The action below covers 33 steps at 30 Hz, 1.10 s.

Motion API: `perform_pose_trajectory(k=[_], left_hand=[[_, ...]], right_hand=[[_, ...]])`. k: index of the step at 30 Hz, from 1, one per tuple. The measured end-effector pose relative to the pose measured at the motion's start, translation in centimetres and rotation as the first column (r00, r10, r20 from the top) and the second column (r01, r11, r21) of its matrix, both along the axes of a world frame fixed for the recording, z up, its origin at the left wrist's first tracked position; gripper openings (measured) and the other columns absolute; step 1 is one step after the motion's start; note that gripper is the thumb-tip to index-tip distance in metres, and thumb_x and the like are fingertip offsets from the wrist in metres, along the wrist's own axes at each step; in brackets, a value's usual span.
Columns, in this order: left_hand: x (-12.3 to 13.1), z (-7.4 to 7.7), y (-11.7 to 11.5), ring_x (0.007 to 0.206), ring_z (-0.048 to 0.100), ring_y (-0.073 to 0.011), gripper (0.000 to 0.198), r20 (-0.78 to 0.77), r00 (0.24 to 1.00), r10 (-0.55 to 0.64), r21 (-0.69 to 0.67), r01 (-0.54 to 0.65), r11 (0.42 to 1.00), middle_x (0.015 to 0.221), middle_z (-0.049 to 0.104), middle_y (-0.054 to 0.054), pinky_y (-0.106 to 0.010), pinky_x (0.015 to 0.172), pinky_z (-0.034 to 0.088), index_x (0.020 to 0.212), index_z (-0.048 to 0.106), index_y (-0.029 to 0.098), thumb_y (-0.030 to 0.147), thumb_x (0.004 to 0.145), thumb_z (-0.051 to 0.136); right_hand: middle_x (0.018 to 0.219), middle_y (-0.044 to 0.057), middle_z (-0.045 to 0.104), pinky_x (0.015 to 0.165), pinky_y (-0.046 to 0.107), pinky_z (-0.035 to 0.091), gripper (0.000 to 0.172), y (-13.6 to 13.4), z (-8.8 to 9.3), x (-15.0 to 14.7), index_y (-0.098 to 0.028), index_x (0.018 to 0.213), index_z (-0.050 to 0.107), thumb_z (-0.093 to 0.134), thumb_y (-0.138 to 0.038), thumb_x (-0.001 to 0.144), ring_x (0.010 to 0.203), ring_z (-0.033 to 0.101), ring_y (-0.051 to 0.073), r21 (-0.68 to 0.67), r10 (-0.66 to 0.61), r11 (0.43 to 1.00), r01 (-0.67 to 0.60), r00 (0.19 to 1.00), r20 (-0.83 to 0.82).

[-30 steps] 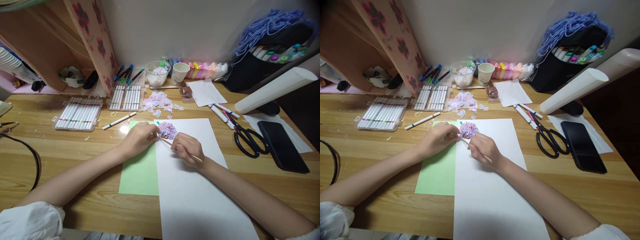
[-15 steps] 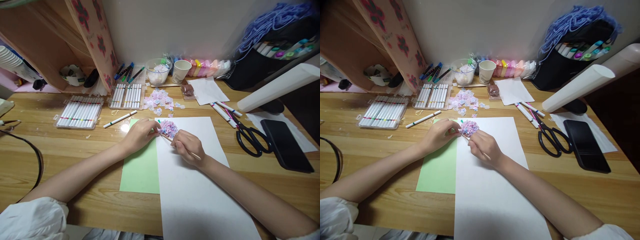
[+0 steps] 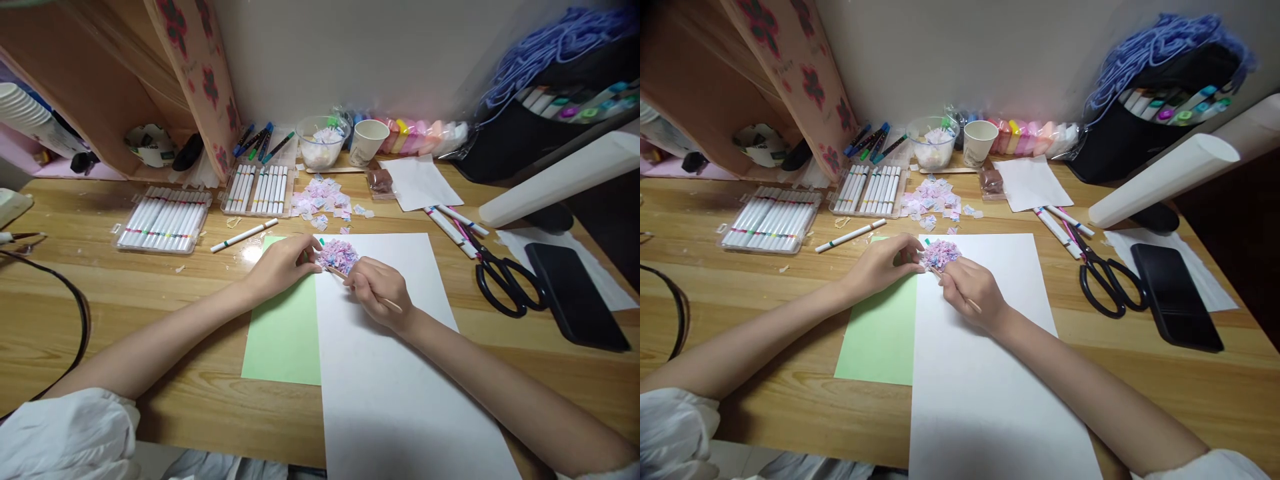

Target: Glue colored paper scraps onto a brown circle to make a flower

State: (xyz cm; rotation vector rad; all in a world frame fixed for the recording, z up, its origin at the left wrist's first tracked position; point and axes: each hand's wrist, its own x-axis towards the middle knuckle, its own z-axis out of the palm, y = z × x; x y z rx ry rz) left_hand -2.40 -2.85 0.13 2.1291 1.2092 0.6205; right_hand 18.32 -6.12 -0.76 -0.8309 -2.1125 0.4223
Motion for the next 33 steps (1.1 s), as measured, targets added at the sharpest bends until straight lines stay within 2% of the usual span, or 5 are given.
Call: perform_pose_trajectory(k=[5,10,16,26,33], left_hand=[[-0.2,0.0,0.1,0.067,0.056,-0.0111,0.025,0.043,0.999,-0.008,-0.059,0.011,0.998,0.08,0.064,0.002,-0.023,0.062,0.042,0.093,0.056,0.02,0.028,0.074,0.07],[-0.5,-0.3,0.2,0.067,0.056,-0.0111,0.028,0.087,0.996,-0.024,-0.074,0.031,0.997,0.081,0.064,0.002,-0.023,0.062,0.041,0.089,0.056,0.019,0.031,0.07,0.074],[-0.5,0.0,0.0,0.064,0.054,-0.0102,0.027,0.095,0.995,-0.004,-0.096,0.014,0.995,0.08,0.064,0.002,-0.022,0.059,0.04,0.087,0.056,0.019,0.031,0.07,0.074],[-1.0,1.5,2.3,0.076,0.058,-0.0158,0.014,-0.034,0.992,0.118,0.053,-0.116,0.992,0.083,0.065,-0.003,-0.027,0.068,0.043,0.086,0.06,0.018,0.029,0.087,0.052],[1.1,1.2,5.4,0.078,0.058,-0.0188,0.019,-0.311,0.932,0.188,0.133,-0.153,0.979,0.086,0.065,-0.005,-0.027,0.063,0.038,0.079,0.061,0.019,0.034,0.086,0.053]], right_hand=[[0.051,0.0,0.049,0.051,0.029,0.031,0.041,1.1,1.7,-1.6,-0.022,0.058,0.045,0.033,-0.03,0.096,0.047,0.043,0.013,-0.128,-0.116,0.985,0.115,0.993,0.006],[0.039,-0.003,0.045,0.048,0.026,0.029,0.054,2.9,3.5,-3.8,-0.02,0.046,0.047,0.038,-0.042,0.094,0.039,0.041,0.01,-0.418,-0.277,0.881,0.221,0.958,-0.077],[0.034,-0.003,0.044,0.044,0.025,0.029,0.059,4.0,4.2,-3.9,-0.018,0.04,0.045,0.046,-0.052,0.088,0.036,0.039,0.008,-0.562,-0.299,0.811,0.163,0.941,-0.158],[0.044,-0.001,0.052,0.043,0.023,0.031,0.046,0.6,0.2,3.1,-0.019,0.06,0.053,0.039,-0.05,0.091,0.042,0.041,0.01,-0.747,-0.447,0.664,-0.036,0.782,-0.435],[0.042,-0.002,0.047,0.038,0.022,0.024,0.048,2.6,-1.6,5.7,-0.018,0.056,0.052,0.04,-0.05,0.09,0.036,0.039,0.008,-0.799,-0.332,0.539,-0.266,0.805,-0.492]])
